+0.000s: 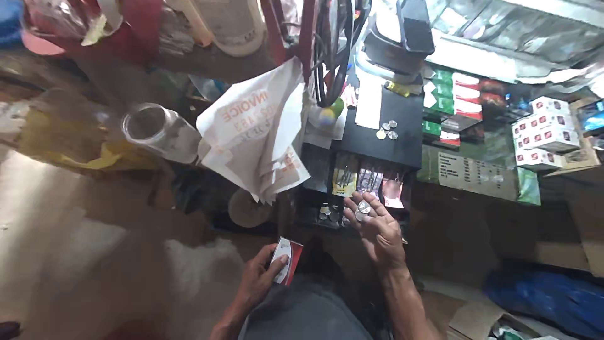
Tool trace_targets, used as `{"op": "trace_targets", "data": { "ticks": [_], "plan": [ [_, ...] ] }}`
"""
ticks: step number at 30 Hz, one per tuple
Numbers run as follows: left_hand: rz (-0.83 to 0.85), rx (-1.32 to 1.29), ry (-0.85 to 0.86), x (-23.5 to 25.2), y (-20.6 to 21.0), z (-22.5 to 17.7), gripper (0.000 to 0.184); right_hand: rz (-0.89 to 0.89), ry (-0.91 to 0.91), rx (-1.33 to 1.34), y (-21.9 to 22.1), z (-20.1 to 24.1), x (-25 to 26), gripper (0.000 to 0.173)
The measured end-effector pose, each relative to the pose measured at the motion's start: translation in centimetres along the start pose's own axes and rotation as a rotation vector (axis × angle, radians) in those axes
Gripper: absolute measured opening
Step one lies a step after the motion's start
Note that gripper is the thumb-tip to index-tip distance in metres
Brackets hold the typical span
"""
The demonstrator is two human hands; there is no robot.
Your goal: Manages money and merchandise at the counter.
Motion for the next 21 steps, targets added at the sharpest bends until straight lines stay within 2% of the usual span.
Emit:
{"op": "trace_targets", "data": {
  "ticks": [21],
  "plan": [
    [-0.007, -0.065, 0.018, 0.01, -0.72, -0.04, 0.027, 0.029, -0.064, 0.096, 0.10, -0.49, -0.11, 0.040]
  ]
}}
Point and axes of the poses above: each hand's wrist, its own x-axis towards the middle knuckle, its own y-axis out of the palm, z = x × y, the point moved 1 cm from there along x, towards the middle knuckle, and after that the axes turned 7 degrees about y, right-handed, at the moved point
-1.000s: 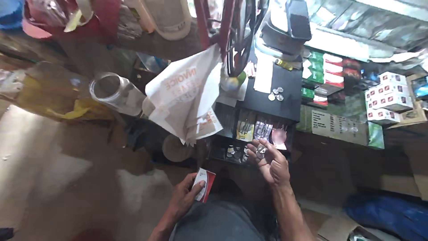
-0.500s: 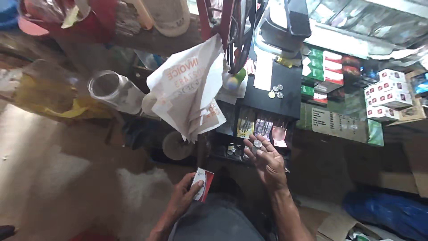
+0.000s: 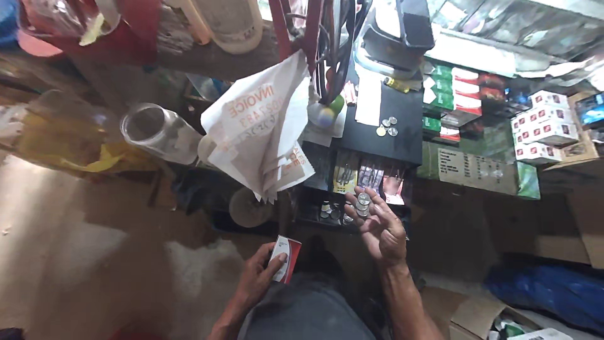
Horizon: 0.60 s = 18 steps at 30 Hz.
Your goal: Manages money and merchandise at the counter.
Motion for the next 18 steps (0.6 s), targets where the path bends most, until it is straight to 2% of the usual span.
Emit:
{"op": "trace_targets", "data": {
  "ticks": [18],
  "plan": [
    [0.010, 0.007, 0.011, 0.2, -0.1, -0.1, 0.027, -0.089, -0.042, 0.005, -0.9, 0.3, -0.2, 0.048]
  ]
}}
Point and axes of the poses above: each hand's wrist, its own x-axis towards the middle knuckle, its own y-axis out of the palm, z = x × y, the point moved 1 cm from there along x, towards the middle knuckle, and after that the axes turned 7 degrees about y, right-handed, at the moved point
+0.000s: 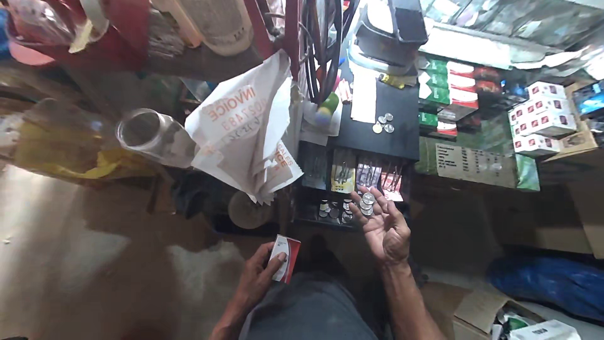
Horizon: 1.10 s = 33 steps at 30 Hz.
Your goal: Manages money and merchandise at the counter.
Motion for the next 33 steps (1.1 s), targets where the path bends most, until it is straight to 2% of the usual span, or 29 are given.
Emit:
{"op": "trace_targets", "data": {
  "ticks": [9, 14, 17, 22, 33],
  "plan": [
    [-0.028, -0.058, 0.017, -0.1, 0.2, -0.1, 0.033, -0.022, 0.006, -0.010, -0.4, 0.1, 0.0, 0.054],
    [-0.028, -0.109, 0.054, 0.0, 0.2, -0.5, 0.045, -0.023, -0.011, 0.023, -0.6, 0.0, -0.1, 0.058],
    [-0.031, -0.130, 0.065, 0.0, 0.3, -0.8, 0.049, -0.026, -0.003, -0.005, -0.5, -0.1, -0.2, 0.055],
    [-0.033, -0.095, 0.107, 0.0, 0.1, -0.9, 0.045, -0.016, 0.007, -0.009, -0.7, -0.7, -0.1, 0.041],
    [-0.021, -0.060, 0.180, 0.8, 0.7, -1.8, 0.047, -0.128, 0.042, -0.121, -0.8, -1.0, -0.6, 0.043]
  ]
}}
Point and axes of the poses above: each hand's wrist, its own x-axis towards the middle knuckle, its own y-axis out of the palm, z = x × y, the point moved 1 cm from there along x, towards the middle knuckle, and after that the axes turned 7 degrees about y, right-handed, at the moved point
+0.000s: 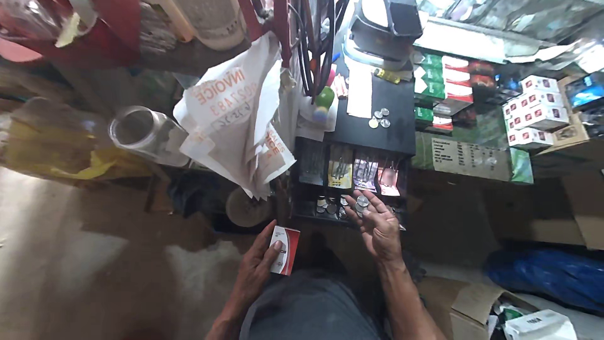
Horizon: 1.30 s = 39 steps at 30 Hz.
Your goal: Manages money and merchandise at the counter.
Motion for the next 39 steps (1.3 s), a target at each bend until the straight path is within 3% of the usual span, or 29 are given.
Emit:
{"op": "trace_targets", "data": {
  "ticks": [11, 20, 34, 39],
  "plan": [
    [0.112, -0.058, 0.026, 0.7, 0.7, 0.1, 0.051, -0.039, 0.010, -0.068, -1.1, -0.1, 0.4, 0.043],
    [0.088, -0.028, 0.017, 0.4, 0.7, 0.6, 0.050, -0.093, 0.084, -0.136, -1.0, 0.1, 0.7, 0.037],
    [0.089, -0.064, 0.026, 0.6, 1.0, 0.5, 0.048, -0.043, 0.076, -0.081, -1.5, 0.3, 0.9, 0.039],
    [0.080, -0.066, 0.034, 0.4, 1.0, 0.4, 0.049, 0.065, 0.007, -0.057, -1.7, 0.9, 0.4, 0.045]
  ]
}}
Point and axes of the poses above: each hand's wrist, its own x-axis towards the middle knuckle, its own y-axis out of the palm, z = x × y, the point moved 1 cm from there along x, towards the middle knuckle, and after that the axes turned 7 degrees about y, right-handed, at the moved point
